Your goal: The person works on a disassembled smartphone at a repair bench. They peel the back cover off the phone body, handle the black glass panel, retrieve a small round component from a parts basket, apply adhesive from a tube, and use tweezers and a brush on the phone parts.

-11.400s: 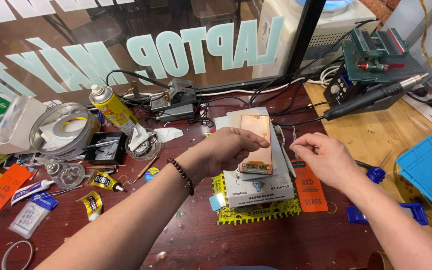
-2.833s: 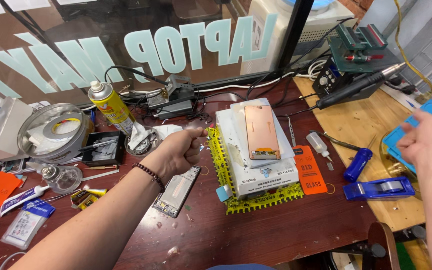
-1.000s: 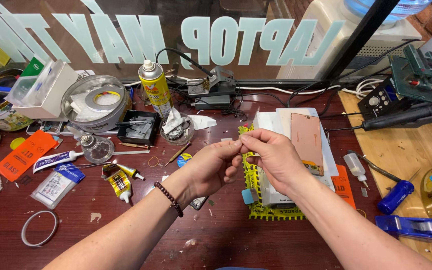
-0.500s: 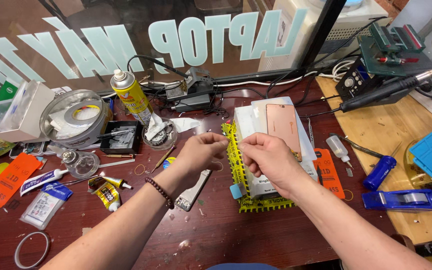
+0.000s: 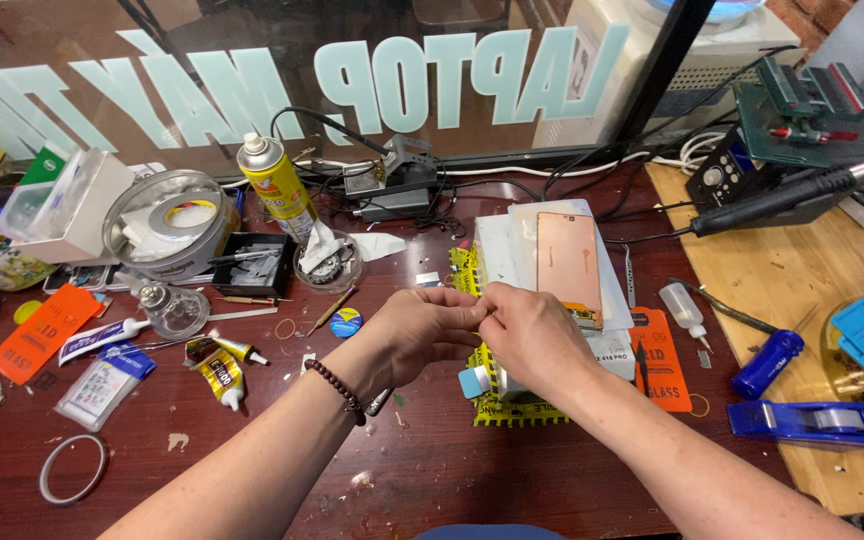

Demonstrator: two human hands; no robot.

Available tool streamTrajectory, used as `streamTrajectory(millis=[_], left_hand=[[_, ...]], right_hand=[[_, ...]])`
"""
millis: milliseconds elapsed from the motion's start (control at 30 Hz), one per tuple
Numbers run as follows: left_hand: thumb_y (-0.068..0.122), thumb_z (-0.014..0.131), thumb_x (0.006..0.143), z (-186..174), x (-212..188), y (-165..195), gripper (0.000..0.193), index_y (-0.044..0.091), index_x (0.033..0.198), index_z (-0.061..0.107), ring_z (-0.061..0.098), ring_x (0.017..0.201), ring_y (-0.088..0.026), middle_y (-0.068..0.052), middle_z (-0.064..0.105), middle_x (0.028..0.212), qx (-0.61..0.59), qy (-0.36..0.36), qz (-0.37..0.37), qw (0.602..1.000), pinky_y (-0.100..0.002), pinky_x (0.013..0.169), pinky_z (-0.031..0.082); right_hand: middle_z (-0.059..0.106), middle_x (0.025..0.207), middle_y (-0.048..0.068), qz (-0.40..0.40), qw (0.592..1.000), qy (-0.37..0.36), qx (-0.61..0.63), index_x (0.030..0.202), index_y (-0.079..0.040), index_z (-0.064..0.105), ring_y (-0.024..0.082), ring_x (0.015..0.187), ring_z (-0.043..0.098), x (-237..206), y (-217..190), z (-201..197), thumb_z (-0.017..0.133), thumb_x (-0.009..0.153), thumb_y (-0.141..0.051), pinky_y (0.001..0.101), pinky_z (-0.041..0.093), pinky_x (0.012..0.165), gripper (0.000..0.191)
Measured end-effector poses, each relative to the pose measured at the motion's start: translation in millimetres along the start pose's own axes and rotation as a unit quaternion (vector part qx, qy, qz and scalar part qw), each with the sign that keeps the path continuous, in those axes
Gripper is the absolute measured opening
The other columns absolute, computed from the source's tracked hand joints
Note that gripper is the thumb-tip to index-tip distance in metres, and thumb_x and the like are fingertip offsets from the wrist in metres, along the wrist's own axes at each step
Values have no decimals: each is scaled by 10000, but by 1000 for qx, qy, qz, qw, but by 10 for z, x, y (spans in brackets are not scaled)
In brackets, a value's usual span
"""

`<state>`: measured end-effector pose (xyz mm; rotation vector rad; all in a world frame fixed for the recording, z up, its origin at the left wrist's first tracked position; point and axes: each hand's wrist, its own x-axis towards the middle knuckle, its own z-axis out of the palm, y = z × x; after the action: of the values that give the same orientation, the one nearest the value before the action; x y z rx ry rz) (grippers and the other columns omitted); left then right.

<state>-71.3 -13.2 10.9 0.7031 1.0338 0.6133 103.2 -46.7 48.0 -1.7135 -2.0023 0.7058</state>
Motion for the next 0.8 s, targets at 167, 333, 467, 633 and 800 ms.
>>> streamTrajectory(millis=[167,333,467,633,800], left_hand=[[66,741,842,-127,-62,-77,193,57,1034,722,713,769,-164,-72,745,912,-77,20,-13,997,-310,743,602],[3,729,853,-213,41,-121,245,65,1081,664,692,718,-172,-66,717,891,-72,40,-2,997,-306,686,577],[-7,709,865,-175,140,-70,267,74,1109,638,663,673,-171,-63,702,869,-64,15,6,998,-305,638,552],[73,663,906,19,143,34,267,74,1173,662,664,672,-143,-29,700,864,-13,-86,5,996,-288,628,550],[97,685,932,378,137,3,206,34,1128,703,670,707,-124,-23,715,920,32,-215,-8,976,-293,666,575]], right_hand=[[710,668,93,-44,998,-43,21,1033,-101,694,271,627,718,15,-93,-8,623,886,-158,414,559,622,173],[658,596,83,-31,995,-83,55,1283,-153,592,238,540,656,19,-97,-27,647,867,-167,396,526,578,420],[633,590,75,-25,995,-50,79,1327,-145,566,182,538,616,-18,-31,-52,650,886,-181,358,530,599,451],[664,680,-28,3,979,15,201,1399,-141,558,57,645,578,-138,113,-153,584,969,-164,262,501,610,431],[383,670,-63,173,837,-66,515,1510,-163,426,38,546,330,-382,312,-368,554,962,-140,219,281,465,563]])
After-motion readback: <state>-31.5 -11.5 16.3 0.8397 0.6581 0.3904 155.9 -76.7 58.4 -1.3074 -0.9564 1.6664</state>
